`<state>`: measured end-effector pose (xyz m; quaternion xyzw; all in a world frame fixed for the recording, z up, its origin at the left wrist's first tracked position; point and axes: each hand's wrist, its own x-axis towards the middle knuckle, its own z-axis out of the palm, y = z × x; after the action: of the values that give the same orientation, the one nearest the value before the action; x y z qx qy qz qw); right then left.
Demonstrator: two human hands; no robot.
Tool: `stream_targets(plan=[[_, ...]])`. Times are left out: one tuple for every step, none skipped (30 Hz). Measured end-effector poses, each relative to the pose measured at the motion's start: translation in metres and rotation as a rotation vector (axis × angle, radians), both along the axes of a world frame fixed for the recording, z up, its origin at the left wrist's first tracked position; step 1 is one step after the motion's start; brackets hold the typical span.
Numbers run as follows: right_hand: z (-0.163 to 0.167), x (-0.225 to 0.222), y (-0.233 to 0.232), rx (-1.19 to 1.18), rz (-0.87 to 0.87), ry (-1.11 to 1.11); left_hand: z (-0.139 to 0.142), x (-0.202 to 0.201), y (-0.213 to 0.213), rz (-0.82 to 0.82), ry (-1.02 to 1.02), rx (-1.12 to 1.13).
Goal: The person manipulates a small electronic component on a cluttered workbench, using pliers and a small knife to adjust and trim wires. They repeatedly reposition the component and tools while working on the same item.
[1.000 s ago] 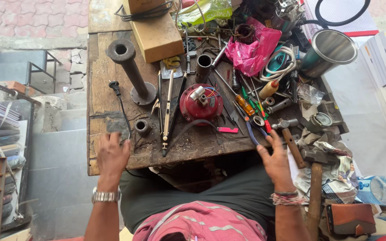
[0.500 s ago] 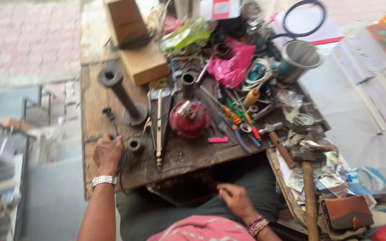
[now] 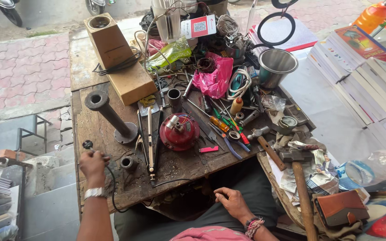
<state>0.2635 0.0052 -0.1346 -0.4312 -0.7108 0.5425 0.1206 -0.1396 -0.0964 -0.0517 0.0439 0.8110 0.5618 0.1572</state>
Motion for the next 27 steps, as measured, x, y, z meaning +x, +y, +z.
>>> stream_targets(plan=[[0.001, -0.001, 0.001, -0.004, 0.000, -0.015, 0.002, -0.001, -0.006, 0.033, -0.134, 0.189], [0.001, -0.001, 0.001, -0.010, 0.001, -0.033, 0.004, -0.001, -0.013, 0.068, -0.270, 0.378], [0.001, -0.001, 0.001, -0.014, 0.004, -0.052, 0.008, 0.000, -0.020, 0.106, -0.405, 0.569], [0.000, -0.001, 0.002, -0.013, 0.010, -0.041, 0.010, 0.003, -0.027, 0.082, -0.377, 0.608], [-0.002, -0.001, 0.002, -0.010, 0.017, -0.029, 0.011, 0.010, -0.033, 0.058, -0.347, 0.647], [-0.003, -0.001, 0.003, -0.006, 0.023, -0.016, 0.011, 0.019, -0.036, 0.034, -0.315, 0.688], [-0.005, -0.001, 0.004, -0.008, 0.023, -0.038, 0.011, 0.029, -0.040, -0.066, -0.318, 0.728], [-0.008, -0.001, 0.004, -0.010, 0.021, -0.060, 0.009, 0.042, -0.040, -0.167, -0.322, 0.767], [-0.010, -0.001, 0.005, -0.014, 0.021, -0.086, 0.005, 0.056, -0.034, -0.210, -0.398, 0.731], [-0.010, -0.002, 0.005, 0.005, 0.018, -0.045, 0.001, 0.070, -0.028, -0.248, -0.475, 0.691], [-0.010, -0.003, 0.006, 0.023, 0.016, -0.006, -0.005, 0.087, -0.022, -0.373, -0.433, 0.584], [-0.012, -0.003, 0.005, 0.037, 0.016, 0.031, -0.013, 0.106, -0.017, -0.493, -0.390, 0.473], [-0.014, -0.003, 0.004, 0.000, -0.025, 0.100, -0.022, 0.124, -0.007, -0.533, -0.490, 0.507], [-0.012, -0.006, 0.006, -0.041, -0.070, 0.165, -0.031, 0.140, 0.004, -0.572, -0.594, 0.539], [-0.008, -0.009, 0.007, -0.088, -0.120, 0.224, -0.041, 0.155, 0.014, -0.657, -0.556, 0.596], [-0.001, -0.009, 0.009, -0.179, -0.126, 0.290, -0.050, 0.169, 0.020, -0.743, -0.522, 0.652], [0.009, -0.008, 0.012, -0.263, -0.143, 0.362, -0.058, 0.182, 0.023, -0.761, -0.531, 0.686], [0.020, -0.009, 0.014, -0.246, -0.123, 0.508, -0.064, 0.191, 0.028, -0.795, -0.535, 0.722], [0.031, -0.013, 0.016, -0.218, -0.105, 0.659, -0.068, 0.198, 0.033, -0.837, -0.537, 0.761], [0.041, -0.018, 0.020, -0.269, -0.154, 0.732, -0.070, 0.204, 0.036, -0.841, -0.516, 0.728], [0.051, -0.025, 0.025, -0.318, -0.200, 0.808, -0.071, 0.209, 0.037, -0.844, -0.489, 0.697], [0.059, -0.029, 0.028, -0.363, -0.238, 0.888, -0.069, 0.213, 0.039, -0.845, -0.456, 0.671], [0.066, -0.033, 0.029, -0.352, -0.261, 0.886, -0.066, 0.216, 0.040, -0.867, -0.447, 0.666], [0.069, -0.037, 0.031, -0.346, -0.278, 0.882, -0.062, 0.219, 0.039, -0.881, -0.437, 0.661], [0.071, -0.040, 0.031, -0.348, -0.292, 0.873, -0.057, 0.221, 0.039, -0.886, -0.430, 0.655], [0.070, -0.042, 0.031, -0.337, -0.296, 0.872, -0.052, 0.223, 0.038, -0.875, -0.435, 0.658], [0.069, -0.043, 0.032, -0.329, -0.299, 0.869, -0.046, 0.224, 0.036, -0.861, -0.442, 0.661]])
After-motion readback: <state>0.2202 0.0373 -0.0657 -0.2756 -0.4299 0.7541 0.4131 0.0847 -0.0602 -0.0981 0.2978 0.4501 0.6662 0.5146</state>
